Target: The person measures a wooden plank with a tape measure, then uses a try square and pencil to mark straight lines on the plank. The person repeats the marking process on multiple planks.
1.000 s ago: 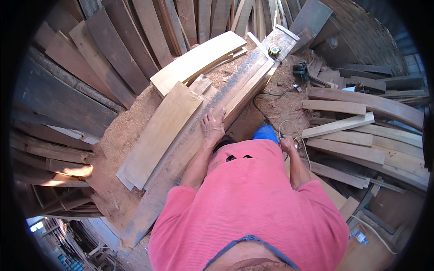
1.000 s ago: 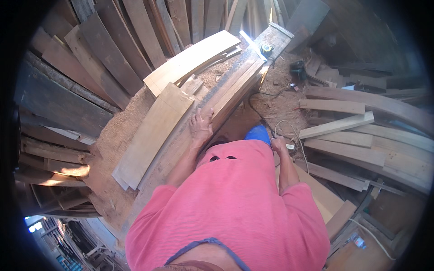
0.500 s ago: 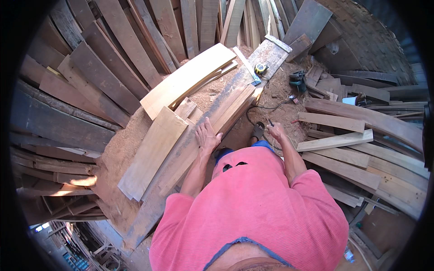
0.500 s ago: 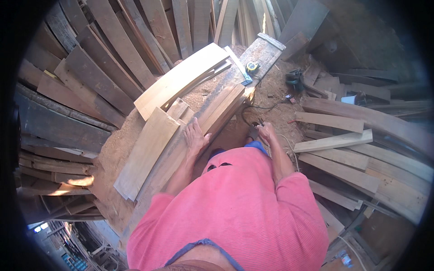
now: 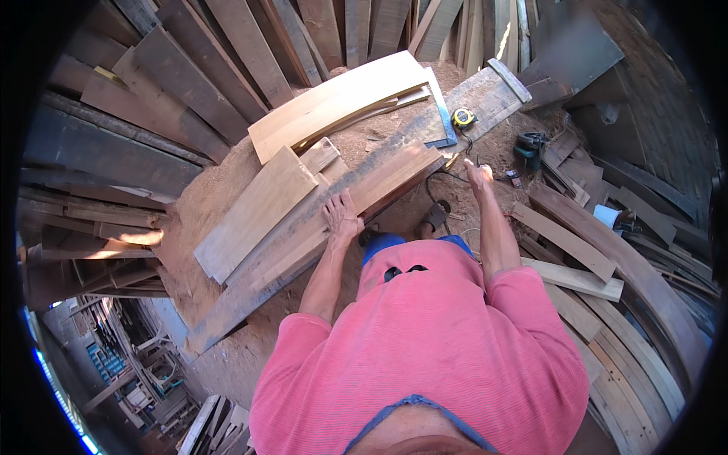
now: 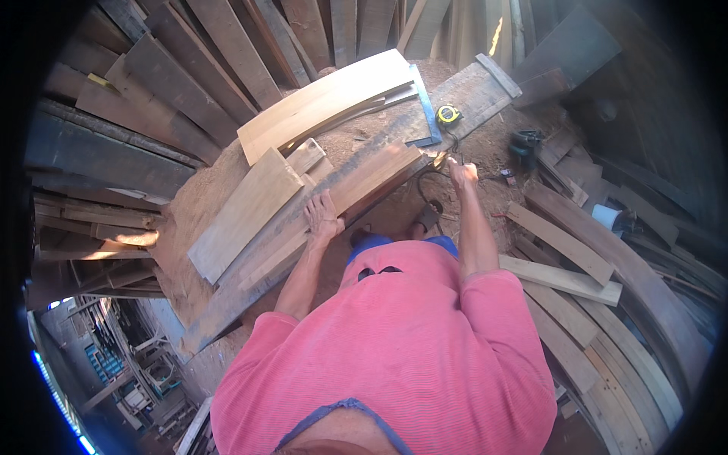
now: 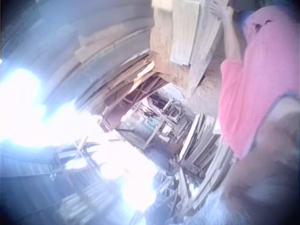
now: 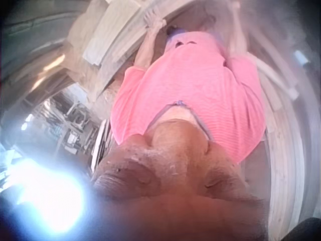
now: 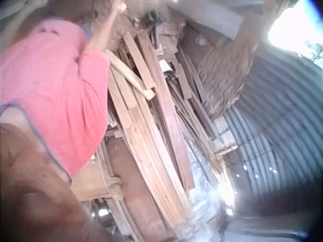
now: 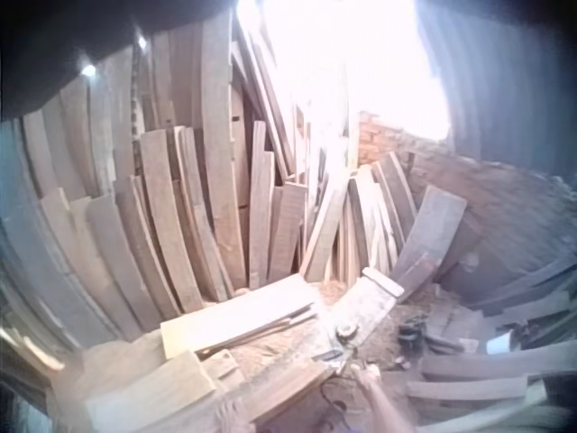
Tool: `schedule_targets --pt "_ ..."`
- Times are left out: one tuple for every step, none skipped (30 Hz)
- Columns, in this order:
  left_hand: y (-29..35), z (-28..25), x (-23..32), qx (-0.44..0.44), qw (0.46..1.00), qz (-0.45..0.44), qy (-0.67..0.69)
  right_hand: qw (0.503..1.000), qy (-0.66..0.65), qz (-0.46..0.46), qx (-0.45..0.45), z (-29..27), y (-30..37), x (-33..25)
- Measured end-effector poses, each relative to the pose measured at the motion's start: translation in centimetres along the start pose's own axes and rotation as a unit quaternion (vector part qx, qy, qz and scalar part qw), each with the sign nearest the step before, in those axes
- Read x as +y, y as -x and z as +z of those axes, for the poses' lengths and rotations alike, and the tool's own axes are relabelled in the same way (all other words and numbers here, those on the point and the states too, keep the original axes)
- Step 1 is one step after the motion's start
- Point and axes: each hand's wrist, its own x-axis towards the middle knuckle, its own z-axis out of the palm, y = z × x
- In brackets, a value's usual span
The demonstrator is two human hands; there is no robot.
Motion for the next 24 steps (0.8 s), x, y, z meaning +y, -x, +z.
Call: schedule_targets --pt "0.1 0.1 0.0 -0.002 1.0 -0.01 -0.005 1.0 -0.001 0.011 -0.009 0.3 -0.3 -1.1" --pt "0.1 0.3 0.0 0.001 1.0 -0.01 -0.005 1.0 -0.001 0.022 -0.019 0.5 -0.6 -2.1" --pt "0.4 0.5 -0.2 0.001 1.0 -0.017 -0.006 0.999 0.004 0.031 -0.033 0.8 -0.2 -3.4" --pt "0.6 0.5 -0.2 0.002 1.0 -0.023 -0.005 0.999 0.015 0.028 -0.044 0.5 0.4 -4.7" --pt "0.7 0.6 0.1 -0.01 0.999 -0.033 -0.011 0.998 0.028 0.03 -0.042 1.8 -1.2 -4.7" --pt "0.5 0.3 0.6 -0.022 0.999 -0.046 -0.018 0.997 0.03 0.019 -0.064 2.2 -2.5 -4.9" --pt "0.4 0.1 0.9 -0.035 0.997 -0.062 -0.026 0.995 0.033 0.006 -0.09 3.0 -3.5 -5.1" --pt "0.4 0.1 1.2 -0.04 0.996 -0.075 -0.034 0.996 0.02 -0.003 -0.082 3.9 -4.5 -4.9" --pt "0.2 0.1 1.6 -0.045 0.994 -0.088 -0.043 0.997 0.005 -0.011 -0.075 4.9 -5.9 -4.5" --pt "-0.5 -0.6 2.2 -0.059 0.993 -0.092 -0.035 0.998 0.008 -0.013 -0.062 5.5 -7.8 -4.3" --pt "-1.2 -1.1 2.6 -0.071 0.992 -0.097 -0.031 0.999 0.008 -0.016 -0.051 6.0 -9.8 -4.1" --pt "-1.7 -1.0 2.4 -0.041 0.996 -0.077 -0.031 0.996 -0.016 -0.038 -0.078 6.4 -11.9 -3.7" --pt "0.0 0.6 1.4 -0.027 0.995 -0.089 -0.031 0.991 0.039 -0.031 -0.127 7.2 -9.7 -5.1" --pt "1.1 1.4 1.3 -0.025 0.994 -0.101 -0.029 0.987 0.066 -0.012 -0.143 7.3 -8.1 -5.9" --pt "1.4 1.5 1.3 -0.019 0.995 -0.099 -0.024 0.985 0.086 0.009 -0.147 7.3 -7.4 -6.2" --pt "1.0 1.0 1.4 -0.023 0.995 -0.098 -0.016 0.983 0.14 -0.011 -0.117 7.5 -7.9 -5.9" --pt "0.5 0.4 1.6 -0.027 0.995 -0.094 -0.007 0.977 0.191 -0.032 -0.084 7.8 -8.5 -5.7" --pt "0.8 0.3 1.6 -0.034 0.995 -0.098 0.004 0.983 0.151 -0.027 -0.103 7.9 -7.9 -5.4" --pt "0.6 0.1 1.7 -0.035 0.995 -0.097 0.006 0.988 0.103 -0.018 -0.112 7.6 -8.9 -4.8" --pt "0.3 -0.1 1.7 -0.036 0.995 -0.095 0.007 0.991 0.089 -0.056 -0.078 8.2 -9.6 -4.4" --pt "0.4 0.0 1.8 -0.038 0.994 -0.099 0.011 0.99 0.064 -0.032 -0.124 8.0 -9.9 -4.4" --pt "0.6 0.1 1.8 -0.046 0.993 -0.107 0.013 0.985 0.038 -0.006 -0.17 7.4 -9.9 -4.5" --pt "0.8 0.1 1.8 -0.053 0.992 -0.111 0.013 0.976 0.012 0.022 -0.214 6.9 -10.0 -4.7" --pt "1.1 0.2 1.9 -0.059 0.992 -0.115 0.013 0.975 -0.019 0.035 -0.22 6.7 -9.3 -5.1"
